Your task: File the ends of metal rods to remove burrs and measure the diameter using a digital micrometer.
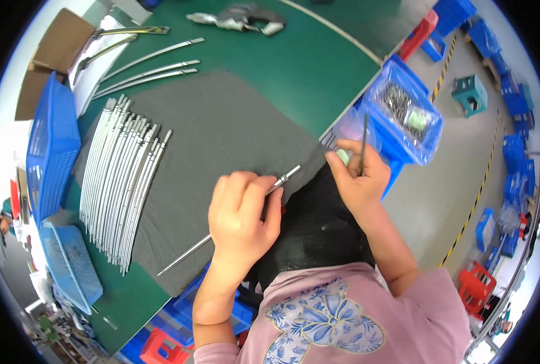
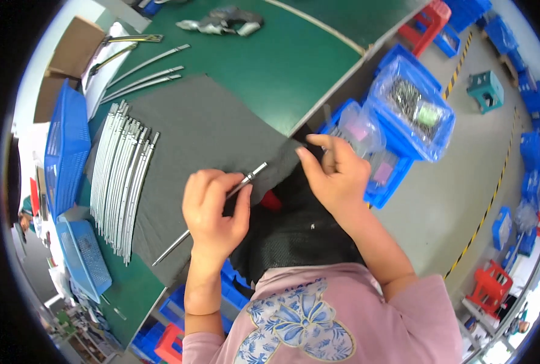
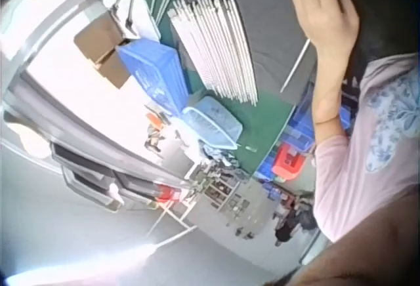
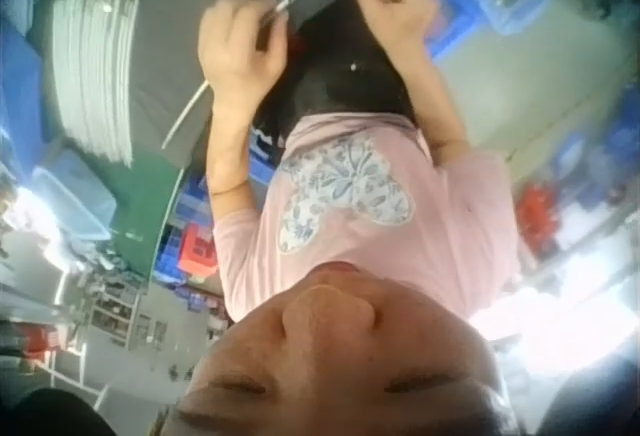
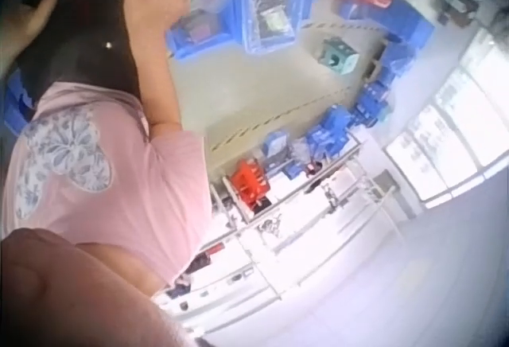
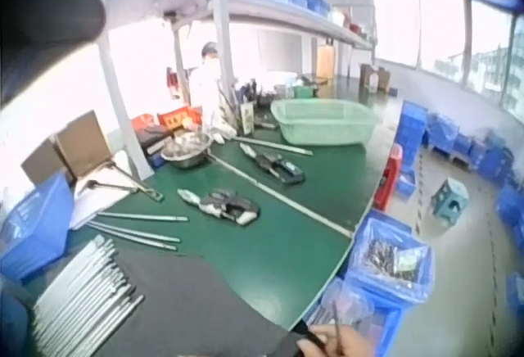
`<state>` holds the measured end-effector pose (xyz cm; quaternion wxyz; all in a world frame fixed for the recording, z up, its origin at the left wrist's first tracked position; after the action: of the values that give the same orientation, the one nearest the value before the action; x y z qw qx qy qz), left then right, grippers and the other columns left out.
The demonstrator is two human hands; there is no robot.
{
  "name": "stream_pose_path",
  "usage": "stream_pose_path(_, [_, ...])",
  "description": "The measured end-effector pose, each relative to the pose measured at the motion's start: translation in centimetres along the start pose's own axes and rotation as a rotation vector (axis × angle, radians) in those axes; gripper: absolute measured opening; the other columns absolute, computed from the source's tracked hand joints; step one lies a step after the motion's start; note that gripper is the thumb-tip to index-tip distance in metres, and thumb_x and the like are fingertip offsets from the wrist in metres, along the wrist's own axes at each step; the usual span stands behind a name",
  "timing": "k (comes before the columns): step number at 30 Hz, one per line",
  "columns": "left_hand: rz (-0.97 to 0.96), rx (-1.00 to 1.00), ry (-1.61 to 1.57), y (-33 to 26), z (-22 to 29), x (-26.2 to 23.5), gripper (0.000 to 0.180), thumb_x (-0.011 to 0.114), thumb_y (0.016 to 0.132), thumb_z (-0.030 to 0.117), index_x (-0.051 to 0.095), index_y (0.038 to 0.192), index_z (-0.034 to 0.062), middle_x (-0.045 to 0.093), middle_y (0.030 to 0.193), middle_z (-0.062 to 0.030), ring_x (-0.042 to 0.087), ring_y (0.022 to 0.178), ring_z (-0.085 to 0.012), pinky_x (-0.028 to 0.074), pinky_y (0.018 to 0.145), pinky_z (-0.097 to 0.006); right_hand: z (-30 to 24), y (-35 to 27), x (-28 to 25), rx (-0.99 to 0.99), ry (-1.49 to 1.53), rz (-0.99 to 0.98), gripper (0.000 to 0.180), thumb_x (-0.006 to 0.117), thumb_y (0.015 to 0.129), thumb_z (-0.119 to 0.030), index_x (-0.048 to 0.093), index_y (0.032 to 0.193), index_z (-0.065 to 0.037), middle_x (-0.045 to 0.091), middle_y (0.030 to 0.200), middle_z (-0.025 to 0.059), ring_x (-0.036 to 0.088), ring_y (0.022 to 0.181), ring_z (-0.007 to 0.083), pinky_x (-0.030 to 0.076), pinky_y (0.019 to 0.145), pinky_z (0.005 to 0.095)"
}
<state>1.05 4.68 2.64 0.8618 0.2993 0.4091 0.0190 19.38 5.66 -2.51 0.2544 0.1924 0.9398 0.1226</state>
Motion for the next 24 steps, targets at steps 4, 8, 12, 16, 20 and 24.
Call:
stream_pose_path(4, [-0.061,-0.073,-0.022,0.1,-0.1,-0.2,0.015,0.065,0.062,0.001,0.054,0.072,0.0046,0.050,0.072,-0.0066,0.049,0.064,-0.0250,0.041,0.054,-0.034,-2.1,3.0,-0.5,-0.105,-0.100,-0.110,0.019,0.066,0.076,-0.017,0.062,0.092,-0.007,0.038,0.045,0.0009,0.038,0.038,0.0107,0.031,0.040,0.0258])
stream_pose_path(8, [-0.027,-0.097,-0.117,-0.2,1.1,-1.7,0.015,0.066,0.064,0.002,0.054,0.074,0.0046,0.053,0.074,-0.0079,0.054,0.065,-0.0262,0.043,0.055,-0.034,-7.5,4.9,3.1,-0.471,-0.260,-0.352,0.018,0.062,0.077,-0.023,0.062,0.089,-0.008,0.051,0.054,0.0068,0.054,0.050,0.0256,0.043,0.047,0.0331])
stream_pose_path(12, [0.091,-0.090,-0.174,-0.3,2.0,-3.6,0.016,0.066,0.066,0.003,0.054,0.077,0.0047,0.053,0.076,-0.0076,0.055,0.064,-0.0251,0.044,0.053,-0.033,-11.0,5.3,3.5,-0.783,-0.269,-0.346,0.016,0.061,0.076,-0.019,0.063,0.087,-0.007,0.054,0.070,0.0096,0.056,0.062,0.0259,0.044,0.056,0.0343])
stream_pose_path(16, [0.167,-0.054,-0.172,-0.2,2.0,-4.6,0.017,0.066,0.066,0.004,0.054,0.078,0.0044,0.053,0.076,-0.0071,0.053,0.063,-0.0246,0.043,0.053,-0.033,-12.3,3.8,2.2,-0.718,0.066,-0.704,0.012,0.058,0.078,-0.013,0.058,0.072,-0.004,0.050,0.062,0.0082,0.050,0.054,0.0239,0.039,0.052,0.0326])
stream_pose_path(20, [0.286,-0.030,-0.151,-0.1,2.4,-5.3,0.019,0.068,0.064,0.004,0.056,0.077,0.0044,0.054,0.075,-0.0067,0.053,0.063,-0.0240,0.043,0.052,-0.031,-11.3,3.1,2.8,-0.553,0.151,-0.931,0.020,0.057,0.079,-0.011,0.052,0.061,-0.002,0.047,0.057,0.0079,0.047,0.050,0.0208,0.035,0.046,0.0307])
stream_pose_path(24, [0.287,0.066,-0.300,-2.7,4.1,-6.4,0.022,0.073,0.059,0.005,0.059,0.077,0.0047,0.054,0.069,-0.0078,0.054,0.062,-0.0204,0.043,0.051,-0.028,-12.4,3.4,3.0,-0.469,0.318,-0.921,0.021,0.058,0.078,-0.011,0.052,0.060,-0.002,0.046,0.055,0.0083,0.046,0.048,0.0214,0.034,0.044,0.0300])
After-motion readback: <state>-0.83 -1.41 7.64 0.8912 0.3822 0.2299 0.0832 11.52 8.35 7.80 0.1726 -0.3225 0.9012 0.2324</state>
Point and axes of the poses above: each hand's wrist, its own y-axis towards the middle knuckle, its own x-axis out of the palm, z = x × y, the point moved 5 cm from there along y, towards the middle knuckle
